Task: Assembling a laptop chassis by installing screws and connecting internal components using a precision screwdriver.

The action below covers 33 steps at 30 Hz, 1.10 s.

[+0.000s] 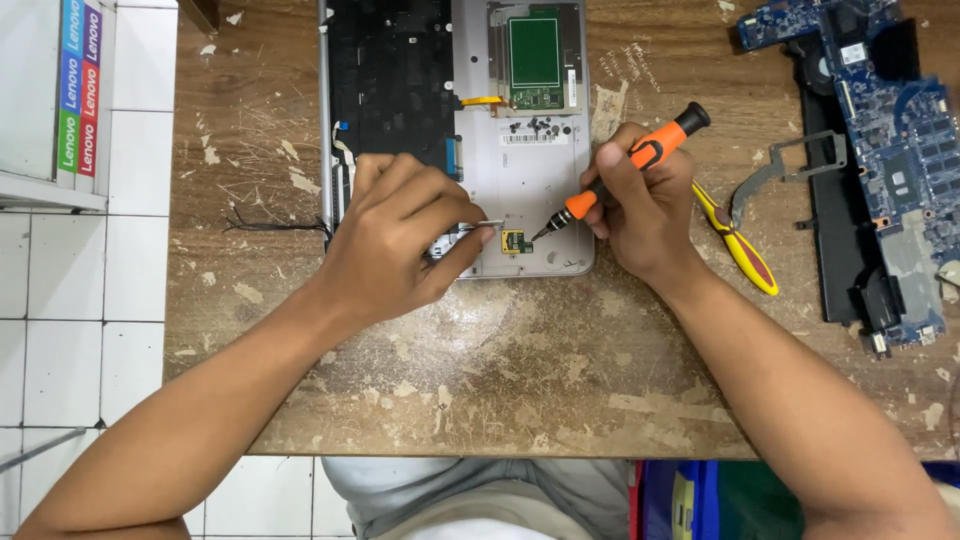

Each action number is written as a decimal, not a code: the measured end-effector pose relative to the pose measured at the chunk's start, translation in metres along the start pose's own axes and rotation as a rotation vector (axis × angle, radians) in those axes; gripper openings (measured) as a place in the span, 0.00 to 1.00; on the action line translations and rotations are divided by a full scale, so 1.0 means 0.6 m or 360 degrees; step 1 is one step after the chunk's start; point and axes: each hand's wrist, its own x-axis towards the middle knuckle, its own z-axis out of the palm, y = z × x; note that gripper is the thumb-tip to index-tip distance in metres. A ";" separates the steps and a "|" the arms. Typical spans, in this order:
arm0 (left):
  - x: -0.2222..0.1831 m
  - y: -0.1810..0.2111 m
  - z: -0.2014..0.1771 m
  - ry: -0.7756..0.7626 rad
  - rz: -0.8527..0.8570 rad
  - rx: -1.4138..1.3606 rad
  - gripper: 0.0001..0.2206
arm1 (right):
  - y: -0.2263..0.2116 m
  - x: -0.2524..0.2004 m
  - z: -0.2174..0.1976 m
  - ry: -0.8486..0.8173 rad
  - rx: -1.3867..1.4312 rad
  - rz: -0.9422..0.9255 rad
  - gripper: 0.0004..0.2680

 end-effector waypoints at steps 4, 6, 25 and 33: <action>-0.002 -0.005 0.001 0.0035 -0.0015 -0.0004 0.05 | -0.004 0.001 0.003 -0.0017 -0.0075 -0.0017 0.14; -0.002 -0.005 0.000 0.0045 -0.0043 -0.0006 0.06 | -0.001 0.002 0.002 -0.0013 -0.0047 0.0013 0.13; -0.005 -0.023 -0.020 -0.0124 0.0133 0.0204 0.02 | 0.005 0.002 0.001 -0.0016 -0.0106 -0.0025 0.13; -0.010 -0.030 -0.015 -0.0131 0.0158 0.0069 0.07 | 0.008 0.003 0.000 0.0012 -0.0068 0.0018 0.12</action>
